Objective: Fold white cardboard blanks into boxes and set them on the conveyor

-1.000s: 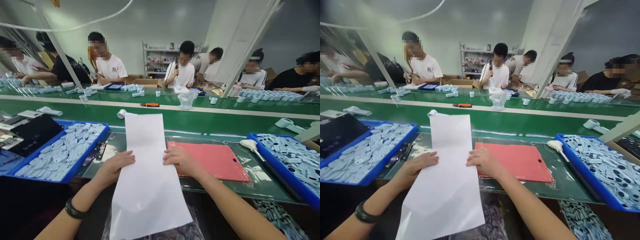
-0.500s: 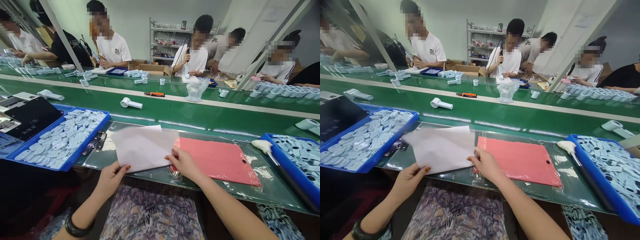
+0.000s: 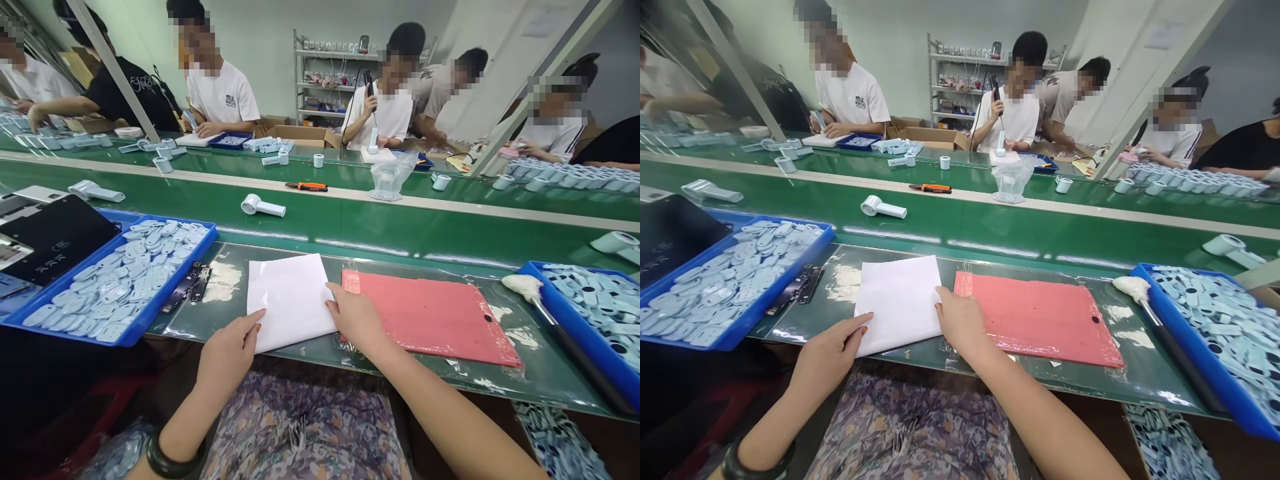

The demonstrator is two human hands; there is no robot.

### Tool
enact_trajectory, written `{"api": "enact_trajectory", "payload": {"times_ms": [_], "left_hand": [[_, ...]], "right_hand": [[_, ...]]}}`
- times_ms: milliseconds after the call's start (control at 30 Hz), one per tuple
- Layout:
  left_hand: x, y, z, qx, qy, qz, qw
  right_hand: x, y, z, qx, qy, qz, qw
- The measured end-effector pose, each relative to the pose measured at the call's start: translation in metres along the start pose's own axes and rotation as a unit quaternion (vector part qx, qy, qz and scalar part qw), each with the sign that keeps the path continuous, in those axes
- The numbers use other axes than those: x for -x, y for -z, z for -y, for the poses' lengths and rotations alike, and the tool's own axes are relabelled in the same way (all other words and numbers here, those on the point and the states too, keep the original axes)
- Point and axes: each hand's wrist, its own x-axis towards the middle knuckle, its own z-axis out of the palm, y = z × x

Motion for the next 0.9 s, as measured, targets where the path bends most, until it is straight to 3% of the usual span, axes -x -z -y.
{"api": "enact_trajectory", "payload": {"times_ms": [267,367,433,500,633,700,800,833,900], "left_hand": [[-0.003,-0.001,-0.010,-0.100,-0.040,0.024,0.994],[-0.003,-0.003,-0.012,-0.122,-0.053,0.029,0.991],[-0.003,-0.003,-0.012,-0.134,-0.061,0.032,0.989],[-0.004,-0.001,-0.010,-0.142,-0.069,0.037,0.987],[-0.008,0.010,-0.007,-0.162,-0.071,0.028,0.984],[-0.007,0.012,-0.011,-0.151,-0.096,-0.033,0.983],[-0.003,-0.005,-0.022,-0.053,-0.222,-0.101,0.968],[-0.004,-0.017,-0.024,-0.018,-0.264,-0.068,0.962],[-0.010,-0.044,-0.024,0.023,-0.274,-0.009,0.961]], "right_hand": [[0.008,0.005,0.006,0.045,0.023,-0.034,0.998],[0.013,0.003,0.023,0.035,0.127,-0.066,0.989],[0.018,-0.004,0.036,0.016,0.236,-0.044,0.971],[0.022,-0.013,0.046,0.000,0.301,0.017,0.953],[0.026,-0.025,0.052,-0.008,0.297,0.086,0.951],[0.028,-0.026,0.051,-0.014,0.295,0.082,0.952],[0.030,-0.037,0.048,-0.013,0.328,0.055,0.943],[0.028,-0.046,0.046,-0.003,0.347,0.044,0.937],[0.018,-0.069,0.041,0.029,0.365,0.007,0.931]]}}
